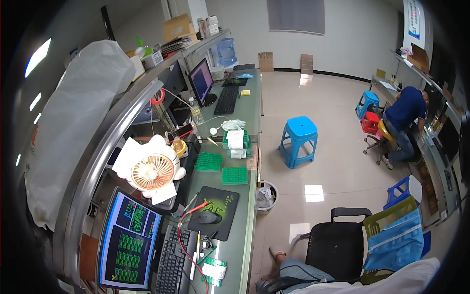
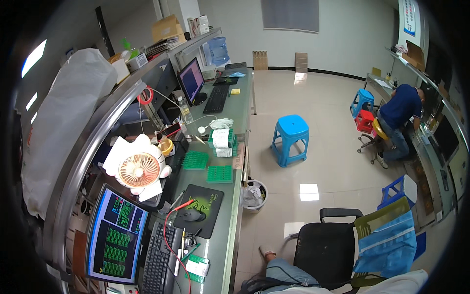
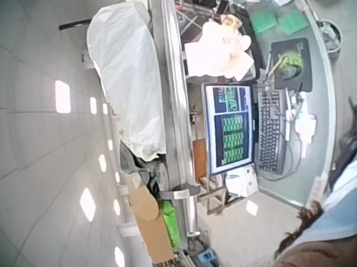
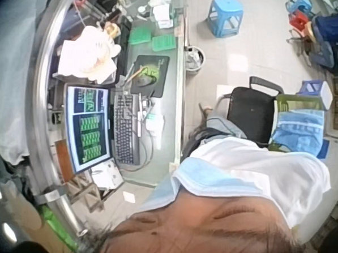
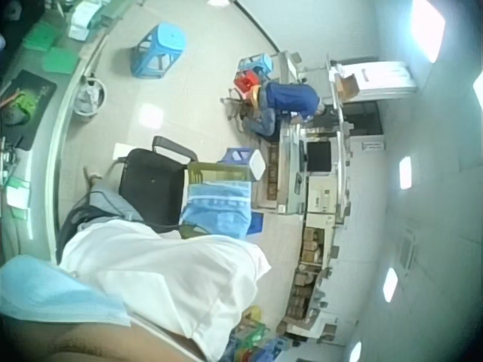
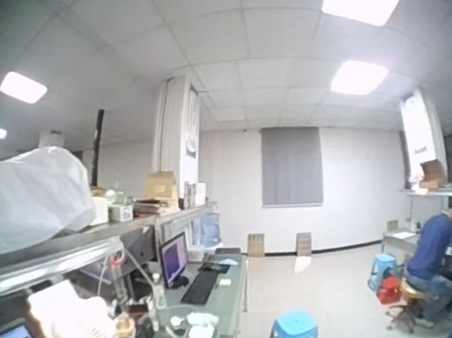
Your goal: Test a printed circuit board using a multimeter and record findings.
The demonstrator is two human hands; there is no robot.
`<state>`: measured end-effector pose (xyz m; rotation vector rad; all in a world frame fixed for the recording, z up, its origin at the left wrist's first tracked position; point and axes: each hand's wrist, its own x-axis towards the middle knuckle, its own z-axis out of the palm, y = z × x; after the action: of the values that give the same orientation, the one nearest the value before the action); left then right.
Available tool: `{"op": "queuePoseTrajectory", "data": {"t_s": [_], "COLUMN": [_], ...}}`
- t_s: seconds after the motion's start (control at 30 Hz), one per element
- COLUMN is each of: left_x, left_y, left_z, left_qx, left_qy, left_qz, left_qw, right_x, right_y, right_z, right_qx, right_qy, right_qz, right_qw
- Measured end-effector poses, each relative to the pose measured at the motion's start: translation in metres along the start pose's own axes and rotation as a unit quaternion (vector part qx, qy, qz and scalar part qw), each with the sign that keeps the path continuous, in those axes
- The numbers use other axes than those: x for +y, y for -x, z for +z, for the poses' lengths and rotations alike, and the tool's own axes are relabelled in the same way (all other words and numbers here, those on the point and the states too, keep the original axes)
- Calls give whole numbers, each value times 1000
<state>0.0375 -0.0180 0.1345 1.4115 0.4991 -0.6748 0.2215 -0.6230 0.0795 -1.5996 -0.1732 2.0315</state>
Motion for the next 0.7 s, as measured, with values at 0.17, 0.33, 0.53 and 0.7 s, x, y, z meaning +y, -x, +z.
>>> {"op": "queuePoseTrajectory", "data": {"t_s": [0.17, 0.33, 0.53, 0.7], "left_x": [-4, -13, -9, 11], "left_y": [8, 28, 26, 12], "left_z": [-4, -5, -16, -21], "left_qx": [26, 51, 61, 71], "left_qy": [32, 61, 79, 94], "left_qz": [-3, -11, -2, 9], "left_qw": [999, 997, 995, 993], "right_x": [9, 18, 20, 12], "right_y": [3, 4, 9, 12], "right_z": [-24, -36, -52, -89], "right_qx": [-64, -131, -181, -221], "right_qy": [22, 37, 43, 51], "right_qz": [-12, -24, -48, -68], "right_qw": [998, 990, 981, 972]}}
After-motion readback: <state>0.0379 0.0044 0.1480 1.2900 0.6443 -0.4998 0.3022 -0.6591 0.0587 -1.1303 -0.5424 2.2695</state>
